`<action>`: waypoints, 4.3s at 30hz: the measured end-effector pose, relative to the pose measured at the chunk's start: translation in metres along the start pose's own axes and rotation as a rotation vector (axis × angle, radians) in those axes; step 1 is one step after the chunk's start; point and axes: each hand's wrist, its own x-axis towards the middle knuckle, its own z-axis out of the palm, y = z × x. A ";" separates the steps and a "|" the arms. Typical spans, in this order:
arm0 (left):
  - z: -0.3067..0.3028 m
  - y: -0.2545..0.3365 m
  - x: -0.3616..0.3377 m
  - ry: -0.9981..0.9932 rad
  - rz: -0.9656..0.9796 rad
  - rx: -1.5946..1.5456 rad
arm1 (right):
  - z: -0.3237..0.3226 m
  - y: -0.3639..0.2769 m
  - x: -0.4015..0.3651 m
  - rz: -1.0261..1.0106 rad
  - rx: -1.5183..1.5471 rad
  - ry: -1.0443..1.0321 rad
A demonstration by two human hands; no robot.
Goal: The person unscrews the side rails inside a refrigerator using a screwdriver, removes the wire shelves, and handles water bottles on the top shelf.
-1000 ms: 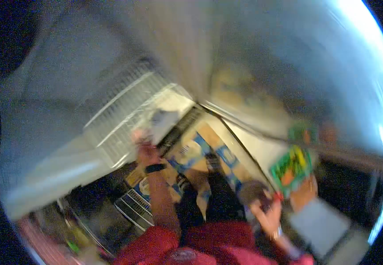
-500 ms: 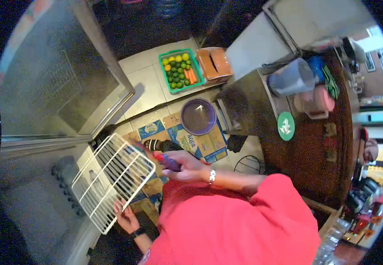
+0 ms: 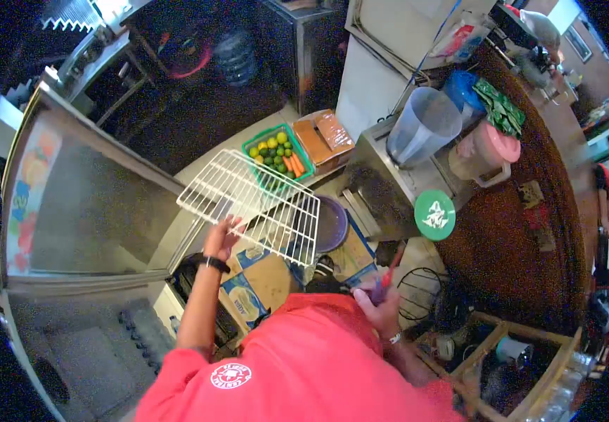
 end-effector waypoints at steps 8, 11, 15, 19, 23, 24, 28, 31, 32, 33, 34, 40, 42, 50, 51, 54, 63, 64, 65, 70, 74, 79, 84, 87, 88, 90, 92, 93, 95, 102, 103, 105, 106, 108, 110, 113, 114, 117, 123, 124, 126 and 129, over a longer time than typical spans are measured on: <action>0.171 0.030 0.212 0.041 -0.049 0.307 | -0.043 0.012 0.040 0.095 -0.044 0.347; 0.200 0.034 0.277 0.062 -0.106 0.419 | -0.037 -0.003 0.053 0.276 -0.007 0.468; 0.228 0.034 0.369 0.052 -0.143 0.449 | -0.027 0.022 0.059 0.158 -0.190 0.555; 0.272 0.025 0.454 0.052 -0.259 0.300 | 0.023 0.007 0.071 0.305 0.091 0.995; 0.351 0.043 0.472 -0.078 -0.208 0.741 | 0.062 0.005 0.068 0.207 0.276 1.168; 0.364 0.036 0.493 -0.111 -0.209 0.828 | 0.072 -0.003 0.086 0.213 0.314 1.258; 0.389 -0.005 0.577 -0.407 -0.169 1.109 | 0.116 -0.018 0.088 0.353 -0.100 1.347; 0.421 -0.034 0.605 -0.463 -0.426 0.823 | 0.122 -0.042 0.112 0.271 0.284 1.498; 0.427 -0.041 0.611 -0.413 -0.532 0.694 | 0.125 -0.045 0.114 0.287 0.231 1.484; 0.431 -0.046 0.615 -0.375 -0.596 0.611 | 0.127 -0.047 0.113 0.290 0.226 1.494; 0.429 -0.048 0.620 -0.392 -0.612 0.589 | 0.136 -0.049 0.110 0.279 0.217 1.487; 0.427 -0.030 0.564 -0.851 0.872 2.227 | 0.137 -0.038 0.091 0.272 0.282 1.499; 0.422 -0.052 0.581 -0.368 -0.295 0.634 | 0.127 -0.036 0.091 0.234 0.344 1.550; 0.316 -0.039 0.526 -0.752 0.282 1.383 | 0.031 0.024 0.085 0.448 0.276 1.388; 0.292 -0.034 0.497 -0.809 0.503 1.612 | 0.010 0.037 0.089 0.570 0.233 1.343; 0.211 -0.016 0.402 -0.804 0.755 1.878 | -0.045 0.096 0.111 0.282 0.048 1.256; -0.054 0.019 0.050 0.166 -0.130 0.961 | -0.126 0.173 0.152 -0.013 0.234 0.989; -0.081 0.012 0.017 0.177 -0.137 1.045 | -0.131 0.178 0.154 -0.031 0.260 0.972; -0.109 0.006 -0.011 0.158 -0.134 1.184 | -0.137 0.183 0.155 -0.049 0.282 0.963; -0.220 -0.065 -0.116 0.094 0.025 1.357 | -0.160 0.158 0.138 -0.064 0.232 0.989; -0.185 -0.090 -0.184 0.204 -0.110 1.465 | -0.167 0.119 0.109 0.001 0.009 1.117; -0.102 -0.101 -0.197 0.237 0.055 1.077 | -0.113 0.067 0.068 -0.029 -0.253 0.884; 0.023 -0.026 -0.218 -0.053 0.320 0.766 | 0.022 0.077 0.045 -0.271 -0.177 0.198; 0.048 0.007 -0.257 -0.491 0.674 0.282 | 0.117 -0.012 0.031 -0.244 -0.159 -0.551; 0.050 0.010 -0.271 -0.463 0.668 -0.007 | 0.150 -0.025 0.017 -0.329 -0.122 -0.616; 0.023 0.017 -0.279 -0.185 0.775 -0.093 | 0.196 -0.049 -0.003 -0.485 -0.057 -0.646; -0.012 0.008 -0.292 -0.068 0.909 -0.274 | 0.231 -0.080 -0.021 -0.804 -0.200 -0.706; -0.022 0.013 -0.301 0.021 0.868 -0.336 | 0.246 -0.090 -0.028 -0.812 -0.204 -0.747; -0.051 0.014 -0.319 0.160 0.852 -0.456 | 0.274 -0.094 -0.046 -0.786 -0.194 -0.858; -0.131 0.021 -0.341 0.415 0.921 -0.569 | 0.367 -0.115 -0.064 0.928 0.261 -1.385; -0.137 0.025 -0.338 0.470 0.911 -0.590 | 0.381 -0.109 -0.062 0.741 0.144 -1.405; -0.157 0.023 -0.320 0.551 0.857 -0.677 | 0.411 -0.087 -0.060 0.381 -0.071 -1.456; -0.165 0.022 -0.314 0.611 0.779 -0.747 | 0.429 -0.084 -0.055 0.300 -0.142 -1.514; -0.178 0.017 -0.304 0.675 0.792 -0.870 | 0.464 -0.072 -0.053 0.341 0.030 -1.443; -0.196 0.010 -0.287 0.741 0.773 -0.970 | 0.496 -0.038 -0.040 0.534 0.107 -1.442; -0.218 0.005 -0.262 0.799 0.811 -1.120 | 0.542 -0.015 -0.037 0.363 -0.046 -1.487; -0.227 0.004 -0.256 0.809 0.827 -1.162 | 0.559 -0.012 -0.033 0.373 -0.085 -1.582; -0.266 -0.001 -0.250 0.901 0.846 -1.137 | 0.617 -0.009 -0.036 0.366 -0.231 -1.900; -0.352 -0.032 -0.247 1.080 0.841 -1.217 | 0.720 0.030 -0.103 -0.168 -0.296 -2.211; -0.365 -0.039 -0.249 1.125 0.855 -1.196 | 0.731 0.034 -0.118 -0.151 -0.302 -2.223; -0.389 -0.047 -0.258 1.196 0.892 -1.148 | 0.752 0.035 -0.147 -0.043 -0.333 -2.298; -0.417 -0.028 -0.296 1.287 0.933 -1.025 | 0.767 0.034 -0.181 -0.155 -0.295 -2.348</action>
